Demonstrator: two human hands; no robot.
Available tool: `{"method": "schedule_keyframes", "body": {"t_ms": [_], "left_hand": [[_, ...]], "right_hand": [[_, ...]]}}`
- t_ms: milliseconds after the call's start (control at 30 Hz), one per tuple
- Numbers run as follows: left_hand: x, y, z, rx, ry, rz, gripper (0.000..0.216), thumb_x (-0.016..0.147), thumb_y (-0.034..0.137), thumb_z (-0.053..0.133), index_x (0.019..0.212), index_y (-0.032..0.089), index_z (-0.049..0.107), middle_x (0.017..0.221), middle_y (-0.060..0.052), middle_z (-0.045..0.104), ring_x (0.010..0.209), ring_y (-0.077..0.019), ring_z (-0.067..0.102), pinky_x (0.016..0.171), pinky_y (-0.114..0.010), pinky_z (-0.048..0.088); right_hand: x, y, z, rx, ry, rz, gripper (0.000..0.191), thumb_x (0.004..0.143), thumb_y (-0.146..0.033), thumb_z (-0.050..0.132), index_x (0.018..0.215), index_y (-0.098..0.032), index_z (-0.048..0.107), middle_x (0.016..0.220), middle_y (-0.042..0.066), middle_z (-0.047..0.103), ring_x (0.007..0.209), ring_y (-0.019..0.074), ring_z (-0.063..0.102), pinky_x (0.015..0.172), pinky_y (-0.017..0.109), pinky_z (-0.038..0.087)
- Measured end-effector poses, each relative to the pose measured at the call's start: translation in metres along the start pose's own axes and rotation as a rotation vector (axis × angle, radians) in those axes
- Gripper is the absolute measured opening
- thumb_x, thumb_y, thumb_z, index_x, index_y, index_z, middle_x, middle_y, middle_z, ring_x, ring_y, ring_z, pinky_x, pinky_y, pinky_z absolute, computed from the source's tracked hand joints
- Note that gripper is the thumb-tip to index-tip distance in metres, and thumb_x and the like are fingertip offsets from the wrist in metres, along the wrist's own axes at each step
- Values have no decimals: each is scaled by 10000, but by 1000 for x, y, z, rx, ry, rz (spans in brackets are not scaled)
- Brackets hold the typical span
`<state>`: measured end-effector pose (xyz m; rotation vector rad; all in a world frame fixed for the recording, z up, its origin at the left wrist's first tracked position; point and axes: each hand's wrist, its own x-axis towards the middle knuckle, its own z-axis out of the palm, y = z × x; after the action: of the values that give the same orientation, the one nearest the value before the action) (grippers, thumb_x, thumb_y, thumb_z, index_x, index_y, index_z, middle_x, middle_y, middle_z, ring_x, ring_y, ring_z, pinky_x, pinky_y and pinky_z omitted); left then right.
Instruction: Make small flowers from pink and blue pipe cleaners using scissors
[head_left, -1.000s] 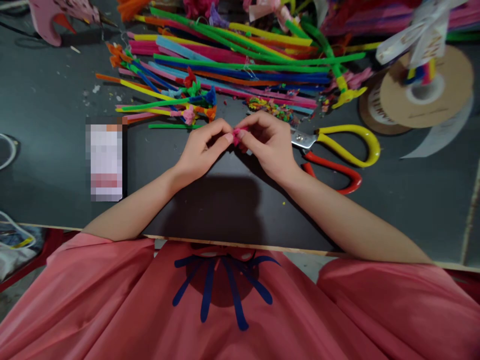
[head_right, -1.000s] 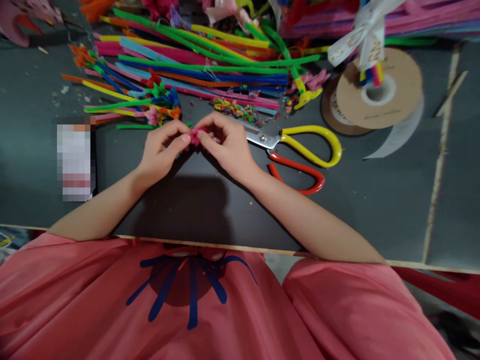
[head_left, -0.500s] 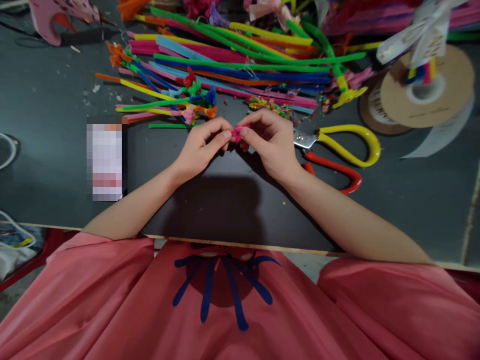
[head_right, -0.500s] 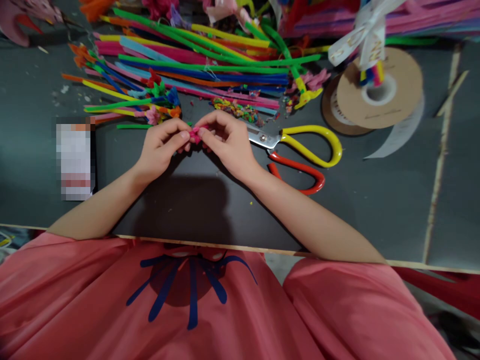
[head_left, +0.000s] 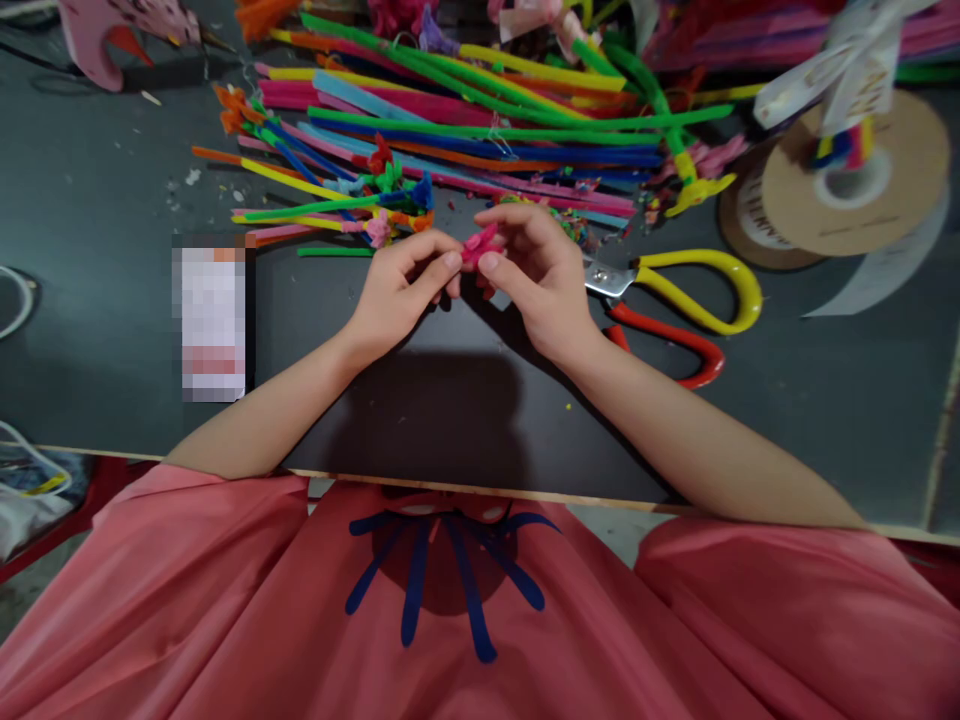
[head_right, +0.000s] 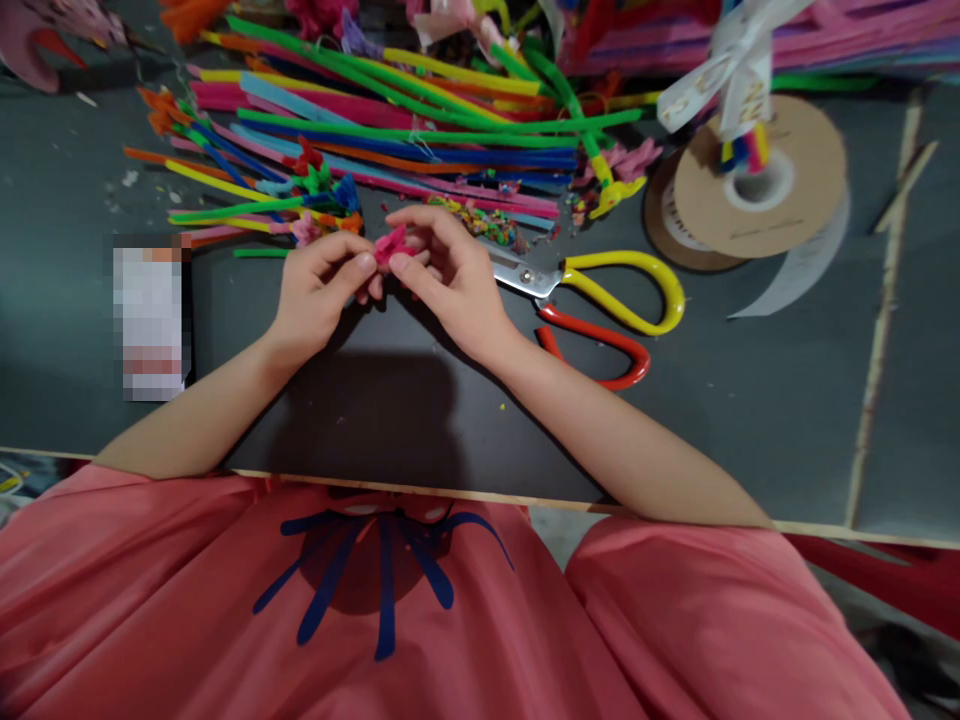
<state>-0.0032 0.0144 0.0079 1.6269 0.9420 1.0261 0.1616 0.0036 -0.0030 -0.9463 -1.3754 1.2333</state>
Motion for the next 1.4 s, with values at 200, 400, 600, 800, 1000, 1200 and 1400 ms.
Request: {"method": "schedule_keyframes", "body": {"t_ms": [200,400,600,800,1000,1200,1400], "left_hand": [[-2,-4,3,106,-18,4,202,854,349,545,769,174,598,617,39,562,546,-13,507,515,-148,395],[-3,-1,3,158,75,73,247,839,378,561,704,173,534,620,37,482,554,-10,393,524,-163,337],[-6,4,3,328,46,128,241,873,366,505,720,180,504,627,33,484,563,-19,403,533,-176,339],[-9,4,4,512,35,238,215,877,341,495,739,176,501,606,43,502,553,-12,430,545,-165,346],[-9,5,4,549,21,226,247,898,341,451,730,171,512,614,32,510,575,-25,437,572,-185,349],[-8,5,2,406,-17,179,220,902,320,456,745,181,522,647,39,514,588,-17,431,567,-176,339],[-5,2,1,265,-47,139,211,898,326,463,755,191,541,670,27,525,613,-34,458,574,-186,352]], "right_hand": [[0,3,0,11,9,-12,273,794,-432,641,964,-222,594,918,8,630,787,105,600,661,267,523],[0,1,1,-36,6,-11,253,783,-421,656,919,-216,602,871,1,626,717,88,563,584,246,486],[-1,-1,2,-108,-30,-44,223,802,-419,629,863,-208,588,799,-13,595,645,69,532,551,238,442],[-1,0,2,-145,4,-66,170,805,-352,632,818,-188,590,728,-23,581,606,60,527,539,231,419],[-1,-1,3,-120,3,-27,186,790,-353,646,806,-178,585,682,-37,558,579,48,511,519,216,405],[-1,-1,2,-88,-8,-6,188,786,-355,650,804,-179,590,680,-37,569,573,48,520,509,213,404],[-1,-2,2,-63,0,30,232,783,-421,646,796,-197,586,676,-34,582,566,60,525,501,224,411]]}}
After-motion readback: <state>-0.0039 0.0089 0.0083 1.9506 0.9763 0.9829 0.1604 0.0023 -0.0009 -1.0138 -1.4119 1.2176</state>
